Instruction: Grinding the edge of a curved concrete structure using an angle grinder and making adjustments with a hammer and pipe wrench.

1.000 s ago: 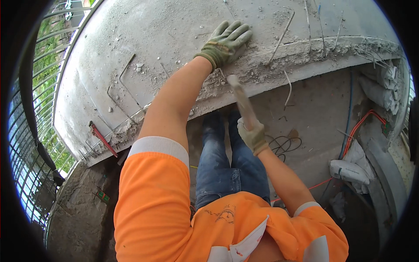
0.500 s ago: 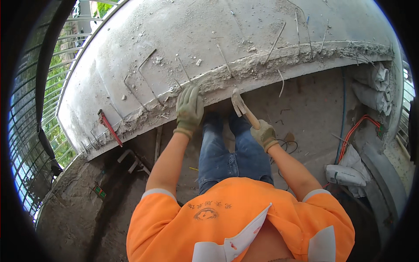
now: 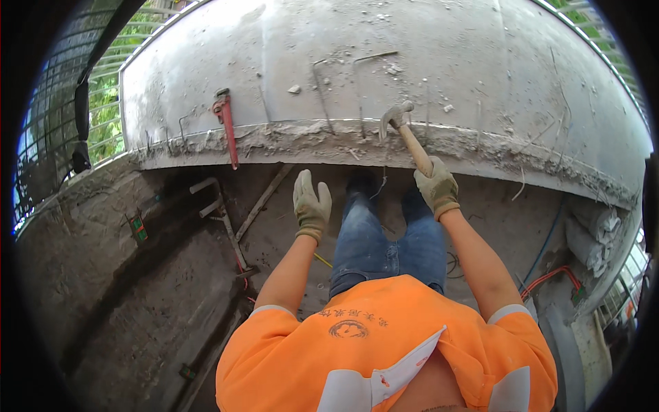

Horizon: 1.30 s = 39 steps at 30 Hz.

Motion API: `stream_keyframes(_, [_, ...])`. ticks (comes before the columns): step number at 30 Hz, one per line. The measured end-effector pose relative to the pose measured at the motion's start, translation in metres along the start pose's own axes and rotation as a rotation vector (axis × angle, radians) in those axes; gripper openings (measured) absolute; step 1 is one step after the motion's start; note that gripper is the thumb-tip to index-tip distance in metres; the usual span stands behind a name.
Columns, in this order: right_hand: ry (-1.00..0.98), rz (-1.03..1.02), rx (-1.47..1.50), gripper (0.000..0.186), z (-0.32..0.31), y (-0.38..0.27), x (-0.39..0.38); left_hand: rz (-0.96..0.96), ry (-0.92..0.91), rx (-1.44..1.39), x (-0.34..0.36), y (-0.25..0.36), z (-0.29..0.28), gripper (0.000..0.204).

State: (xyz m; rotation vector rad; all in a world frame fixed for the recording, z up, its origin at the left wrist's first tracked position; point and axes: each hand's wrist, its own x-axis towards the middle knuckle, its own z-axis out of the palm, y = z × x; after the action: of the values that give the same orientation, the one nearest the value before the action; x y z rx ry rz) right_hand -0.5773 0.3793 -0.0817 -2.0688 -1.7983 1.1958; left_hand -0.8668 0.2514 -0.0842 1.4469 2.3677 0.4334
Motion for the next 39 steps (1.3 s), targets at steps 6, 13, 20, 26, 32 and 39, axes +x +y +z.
stream_keyframes(6, [0.025, 0.072, -0.023, 0.033, 0.079, -0.101, 0.020, -0.337, 0.225, 0.243, 0.094, -0.166, -0.043, 0.068])
stream_keyframes(13, [0.121, 0.126, 0.026, 0.041, 0.133, -0.118, 0.018, -0.704, -0.063, 0.172, 0.180, -0.258, -0.063, 0.058])
stream_keyframes(20, [-0.009, 0.208, -0.053, 0.034, 0.127, -0.122, 0.033, -0.537, -0.049, -0.330, 0.188, -0.257, -0.079, 0.025])
stream_keyframes(26, [-0.054, 0.372, -0.193, 0.038, 0.134, -0.105, 0.039, -0.659, -0.141, -0.892, 0.139, -0.136, -0.125, 0.006])
stream_keyframes(32, [-0.019, 0.189, 0.252, 0.035, 0.087, -0.109, -0.011, -0.529, -0.450, -0.917, 0.054, -0.010, -0.130, 0.003])
stream_keyframes(39, [-0.236, 0.080, 0.955, 0.037, 0.016, -0.094, -0.112, -0.136, -0.731, -0.551, -0.053, 0.089, -0.059, 0.016])
